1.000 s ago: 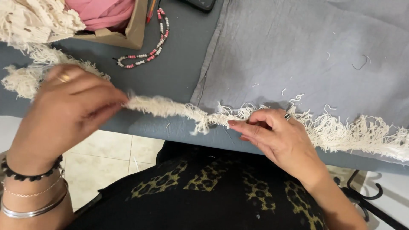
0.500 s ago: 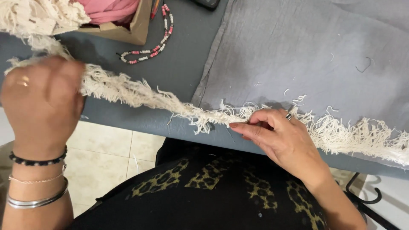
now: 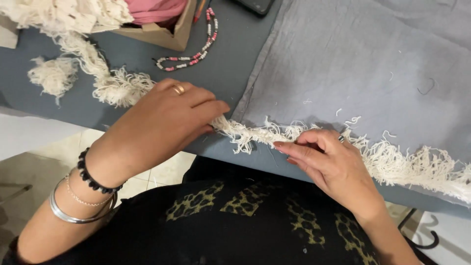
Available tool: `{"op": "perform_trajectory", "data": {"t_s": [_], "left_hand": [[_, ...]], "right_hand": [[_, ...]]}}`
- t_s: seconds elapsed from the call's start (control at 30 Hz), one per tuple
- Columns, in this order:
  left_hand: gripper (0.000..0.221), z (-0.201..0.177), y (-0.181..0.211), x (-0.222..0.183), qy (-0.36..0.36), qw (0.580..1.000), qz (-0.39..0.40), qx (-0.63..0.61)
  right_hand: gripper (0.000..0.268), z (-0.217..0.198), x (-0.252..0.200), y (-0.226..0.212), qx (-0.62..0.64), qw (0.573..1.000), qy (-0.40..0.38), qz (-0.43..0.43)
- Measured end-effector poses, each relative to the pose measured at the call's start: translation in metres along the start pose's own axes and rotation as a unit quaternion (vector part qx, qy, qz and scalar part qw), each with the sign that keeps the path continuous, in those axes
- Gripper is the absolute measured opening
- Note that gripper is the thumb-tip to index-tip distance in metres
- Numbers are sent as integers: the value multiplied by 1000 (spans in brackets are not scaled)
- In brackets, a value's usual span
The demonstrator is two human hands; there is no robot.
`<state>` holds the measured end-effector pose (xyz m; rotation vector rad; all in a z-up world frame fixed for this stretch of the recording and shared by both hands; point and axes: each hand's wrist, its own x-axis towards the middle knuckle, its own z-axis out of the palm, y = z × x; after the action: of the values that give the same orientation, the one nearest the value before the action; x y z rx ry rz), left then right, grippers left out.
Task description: Arranging white fringe along the edge of a grey fabric piece and searching through a box of fabric scraps
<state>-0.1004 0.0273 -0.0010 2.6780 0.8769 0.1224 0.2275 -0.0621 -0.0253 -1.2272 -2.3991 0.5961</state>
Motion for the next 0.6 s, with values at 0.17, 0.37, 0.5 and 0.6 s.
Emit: {"op": "perform_trajectory", "data": {"t_s": [0.17, 0.37, 0.5, 0.6], "left_hand": [[29, 0, 0, 3, 95, 993, 66, 34], [24, 10, -13, -14, 154, 611, 260, 731], [23, 8, -20, -37, 162, 913, 112, 357], [22, 16, -27, -61, 177, 922, 74, 338]], "right_hand": [[40, 1, -1, 2, -10, 1000, -6, -2], [32, 0, -1, 3, 2, 1000, 2, -9], [32, -1, 0, 4, 9, 1000, 4, -3], [31, 1, -1, 5, -7, 1000, 8, -9]]}}
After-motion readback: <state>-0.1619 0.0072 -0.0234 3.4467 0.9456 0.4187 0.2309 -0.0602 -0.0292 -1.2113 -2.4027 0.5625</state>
